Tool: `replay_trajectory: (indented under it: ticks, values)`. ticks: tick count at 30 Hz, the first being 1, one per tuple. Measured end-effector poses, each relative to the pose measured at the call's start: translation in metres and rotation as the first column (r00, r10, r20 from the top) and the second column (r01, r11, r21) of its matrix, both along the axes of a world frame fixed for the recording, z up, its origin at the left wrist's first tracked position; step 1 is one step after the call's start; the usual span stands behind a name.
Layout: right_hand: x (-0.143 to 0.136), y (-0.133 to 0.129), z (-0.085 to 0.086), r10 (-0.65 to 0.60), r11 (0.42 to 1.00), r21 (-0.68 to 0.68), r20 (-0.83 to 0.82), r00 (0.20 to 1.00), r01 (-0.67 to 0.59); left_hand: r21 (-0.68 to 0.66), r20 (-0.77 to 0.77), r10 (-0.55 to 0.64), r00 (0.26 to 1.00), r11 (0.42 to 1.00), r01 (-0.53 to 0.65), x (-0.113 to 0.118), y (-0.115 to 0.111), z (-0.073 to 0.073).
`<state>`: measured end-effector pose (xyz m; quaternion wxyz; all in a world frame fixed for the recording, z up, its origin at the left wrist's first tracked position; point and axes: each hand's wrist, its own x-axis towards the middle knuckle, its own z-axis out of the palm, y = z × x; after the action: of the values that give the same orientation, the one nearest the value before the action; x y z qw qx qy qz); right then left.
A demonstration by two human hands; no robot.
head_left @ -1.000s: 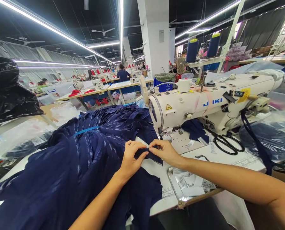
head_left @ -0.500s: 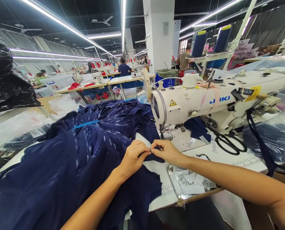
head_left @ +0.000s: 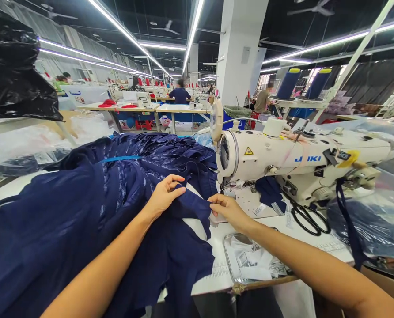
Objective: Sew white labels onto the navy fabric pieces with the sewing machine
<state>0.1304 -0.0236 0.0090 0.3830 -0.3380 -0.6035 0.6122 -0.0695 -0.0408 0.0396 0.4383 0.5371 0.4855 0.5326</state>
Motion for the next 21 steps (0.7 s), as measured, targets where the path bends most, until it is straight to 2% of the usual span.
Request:
replay_trajectory:
  ticks: [4,14,17,21]
  values:
    - [-0.003,-0.002,-0.003,-0.016,1.000,0.025,0.043,0.999,0.015,0.034,0.115,0.072,0.991,0.997,-0.076,0.002,-0.001,-0.002]
    - [-0.004,-0.004,-0.009,-0.008,0.999,0.049,0.113,0.994,0.003,0.060,0.127,0.086,0.988,0.994,-0.094,0.004,0.000,-0.007]
    - [-0.004,-0.004,-0.009,-0.089,0.988,0.141,0.161,0.983,0.067,0.077,0.106,0.093,0.990,0.992,-0.101,0.005,-0.001,-0.008]
    - [-0.009,-0.003,-0.007,-0.203,0.936,0.321,0.145,0.968,0.148,0.086,0.052,0.070,0.996,0.994,-0.075,0.010,-0.002,-0.011]
